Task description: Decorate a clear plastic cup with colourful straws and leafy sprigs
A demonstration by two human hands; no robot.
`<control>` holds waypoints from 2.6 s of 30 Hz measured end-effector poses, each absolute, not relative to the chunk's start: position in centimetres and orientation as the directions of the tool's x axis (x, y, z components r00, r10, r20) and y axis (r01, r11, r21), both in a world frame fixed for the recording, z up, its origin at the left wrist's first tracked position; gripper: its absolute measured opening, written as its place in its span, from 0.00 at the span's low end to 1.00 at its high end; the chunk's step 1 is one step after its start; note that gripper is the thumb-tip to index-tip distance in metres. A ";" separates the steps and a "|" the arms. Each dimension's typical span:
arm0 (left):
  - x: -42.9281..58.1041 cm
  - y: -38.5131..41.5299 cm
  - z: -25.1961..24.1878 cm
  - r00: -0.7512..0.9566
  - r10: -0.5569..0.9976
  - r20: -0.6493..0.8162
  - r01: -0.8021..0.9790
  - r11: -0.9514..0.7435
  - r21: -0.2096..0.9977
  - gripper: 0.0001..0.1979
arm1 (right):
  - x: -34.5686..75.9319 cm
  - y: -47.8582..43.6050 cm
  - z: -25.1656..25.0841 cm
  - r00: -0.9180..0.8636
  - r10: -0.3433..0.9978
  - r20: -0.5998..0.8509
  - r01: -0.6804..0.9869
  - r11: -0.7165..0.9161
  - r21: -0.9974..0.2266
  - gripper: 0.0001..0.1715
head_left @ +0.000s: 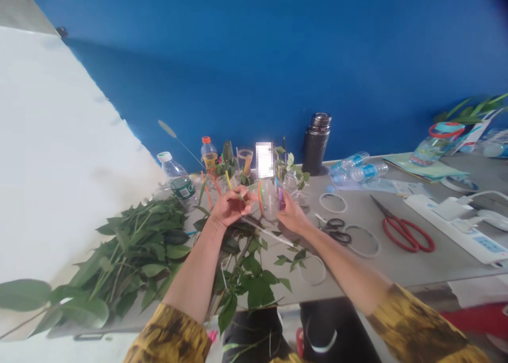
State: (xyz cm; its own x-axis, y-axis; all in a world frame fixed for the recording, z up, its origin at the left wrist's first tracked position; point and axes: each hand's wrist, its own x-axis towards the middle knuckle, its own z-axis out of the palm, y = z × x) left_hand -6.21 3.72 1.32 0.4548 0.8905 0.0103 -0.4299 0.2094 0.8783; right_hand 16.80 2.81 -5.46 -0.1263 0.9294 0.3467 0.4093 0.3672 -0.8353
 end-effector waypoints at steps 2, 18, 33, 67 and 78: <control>-6.3 3.7 1.3 0.468 0.883 0.015 -0.419 0.207 0.884 0.08 | 17.1 2.5 -5.0 -0.079 0.934 0.348 0.540 0.334 -0.772 0.45; -5.6 3.4 0.8 0.772 0.635 0.010 -0.277 0.323 0.905 0.06 | 16.5 -2.8 -0.2 -0.222 0.649 0.727 0.362 0.748 -0.557 0.17; -5.8 2.1 2.7 0.609 0.779 0.149 -0.328 0.077 0.941 0.18 | 16.5 -3.0 1.2 -0.442 0.863 0.245 -0.112 0.217 -0.970 0.19; -3.4 3.8 0.6 0.083 0.996 0.045 -0.337 -0.015 0.941 0.19 | 18.1 1.3 7.1 -0.162 0.810 0.563 0.485 0.562 -0.670 0.08; -3.3 3.7 0.6 0.078 0.996 0.039 -0.347 -0.010 0.938 0.19 | 17.3 1.3 6.8 -0.161 0.834 0.527 0.583 0.511 -0.632 0.07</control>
State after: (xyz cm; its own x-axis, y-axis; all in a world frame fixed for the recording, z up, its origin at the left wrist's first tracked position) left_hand -3.30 3.73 0.57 0.0776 0.9962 0.0391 -0.3468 -0.0098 0.9379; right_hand 17.33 1.28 6.82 -0.1606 0.8343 0.5275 0.5826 0.5115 -0.6316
